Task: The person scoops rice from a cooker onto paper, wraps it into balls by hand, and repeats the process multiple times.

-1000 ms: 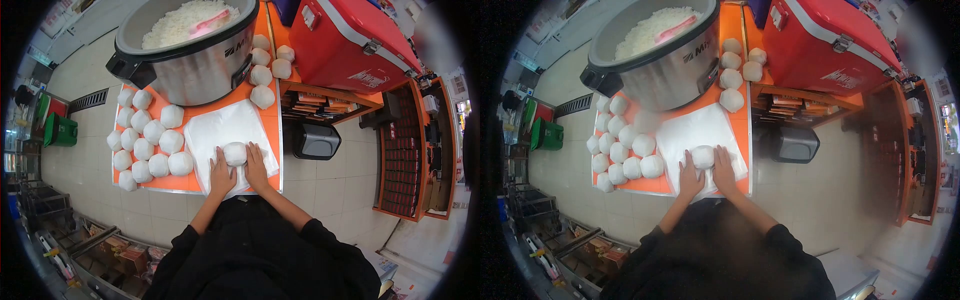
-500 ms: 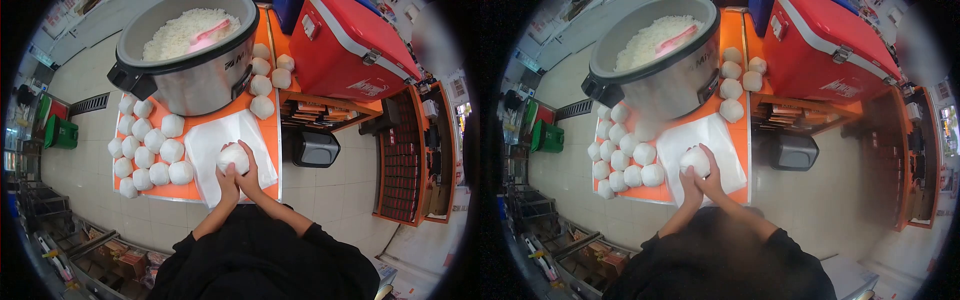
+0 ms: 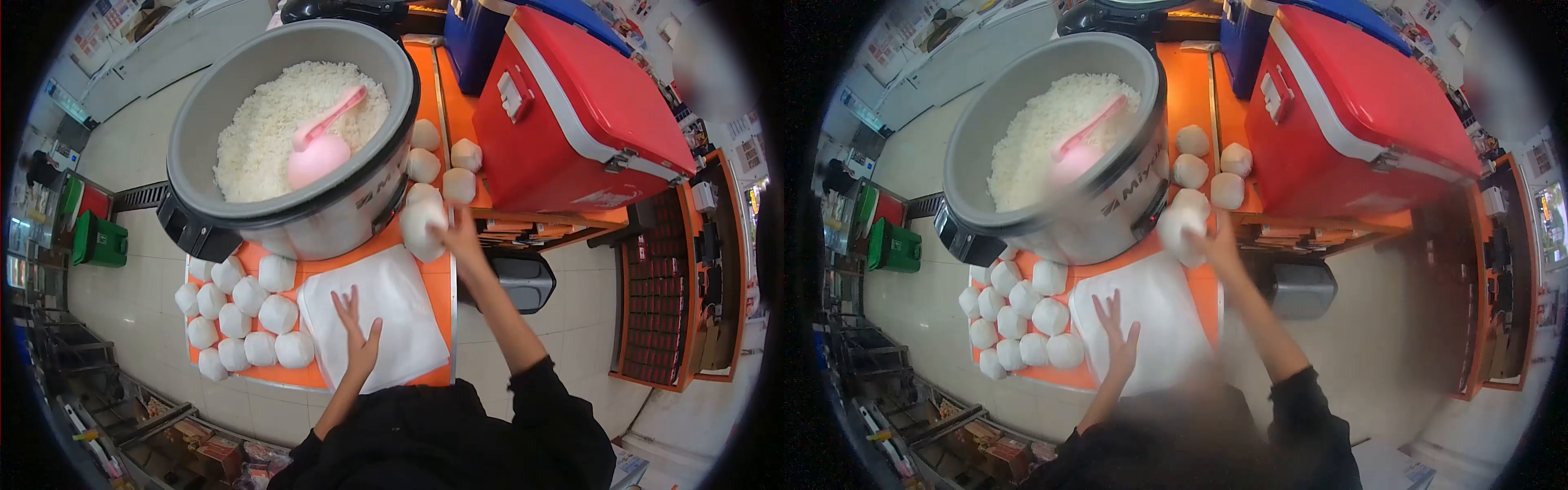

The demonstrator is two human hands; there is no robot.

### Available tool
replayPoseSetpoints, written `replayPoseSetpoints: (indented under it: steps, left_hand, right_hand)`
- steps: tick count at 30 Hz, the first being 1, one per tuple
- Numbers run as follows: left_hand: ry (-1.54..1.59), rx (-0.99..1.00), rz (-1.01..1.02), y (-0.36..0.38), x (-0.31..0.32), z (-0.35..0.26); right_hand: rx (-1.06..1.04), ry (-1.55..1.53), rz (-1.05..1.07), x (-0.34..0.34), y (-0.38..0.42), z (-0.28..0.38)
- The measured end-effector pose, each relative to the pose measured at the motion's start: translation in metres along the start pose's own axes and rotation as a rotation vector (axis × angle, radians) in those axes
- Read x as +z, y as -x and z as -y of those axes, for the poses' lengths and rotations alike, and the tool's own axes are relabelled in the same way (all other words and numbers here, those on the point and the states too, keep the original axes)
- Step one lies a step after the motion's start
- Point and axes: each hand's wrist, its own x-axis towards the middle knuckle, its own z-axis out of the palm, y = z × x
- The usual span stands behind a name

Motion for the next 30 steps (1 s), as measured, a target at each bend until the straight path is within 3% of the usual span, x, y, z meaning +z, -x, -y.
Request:
replayPoseSetpoints:
  steps: [1,3,7,9,12,14,16,18,20,21,23,25,28,30]
  left_hand:
    - [-0.19,0.008,-0.005,0.004,-0.008,0.002]
    - [-0.251,-0.035,-0.027,0.013,-0.021,0.015]
    - [-0.375,-0.047,-0.09,0.032,-0.044,0.031]
    - [-0.593,0.029,-0.083,0.042,-0.05,0.033]
    - [-0.832,0.039,0.061,0.053,-0.054,0.04]
    - [-0.852,0.064,0.1,0.058,-0.055,0.045]
    - [-0.815,0.017,0.165,0.06,-0.052,0.05]
    - [-0.812,0.002,0.16,0.057,-0.053,0.041]
    - [-0.808,-0.009,0.159,0.051,-0.055,0.033]
    - [-0.807,-0.04,0.186,0.049,-0.057,0.03]
    - [-0.806,-0.062,0.197,0.048,-0.059,0.035]
    - [-0.874,-0.048,0.14,0.048,-0.059,0.043]
    - [-0.685,-0.03,0.044,0.033,-0.073,0.037]
    - [-0.478,0.013,-0.112,0.015,-0.093,0.004]
  right_hand:
    - [-0.187,0.144,-0.055,-0.011,-0.044,-0.01]
    - [-0.173,0.465,-0.126,-0.024,-0.104,-0.007]
    - [-0.148,0.609,-0.062,-0.014,-0.134,-0.009]
    - [-0.524,0.914,-0.225,-0.013,-0.144,-0.031]
    - [-0.384,1.029,-0.109,-0.009,-0.124,0.002]
    - [-0.557,1.075,-0.297,-0.002,-0.11,0.038]
    - [-1.004,0.567,-0.541,0.032,-0.078,0.108]
    - [-1.342,0.687,-0.408,0.07,-0.045,0.181]
    - [-1.43,0.854,0.079,0.11,-0.052,0.221]
    - [-1.444,0.851,0.089,0.127,-0.072,0.224]
    - [-1.219,1.452,0.755,0.153,-0.119,0.208]
    - [-0.842,1.642,1.154,0.171,-0.132,0.198]
    - [-0.801,1.775,1.305,0.18,-0.132,0.206]
    - [-0.776,1.72,1.202,0.181,-0.128,0.215]
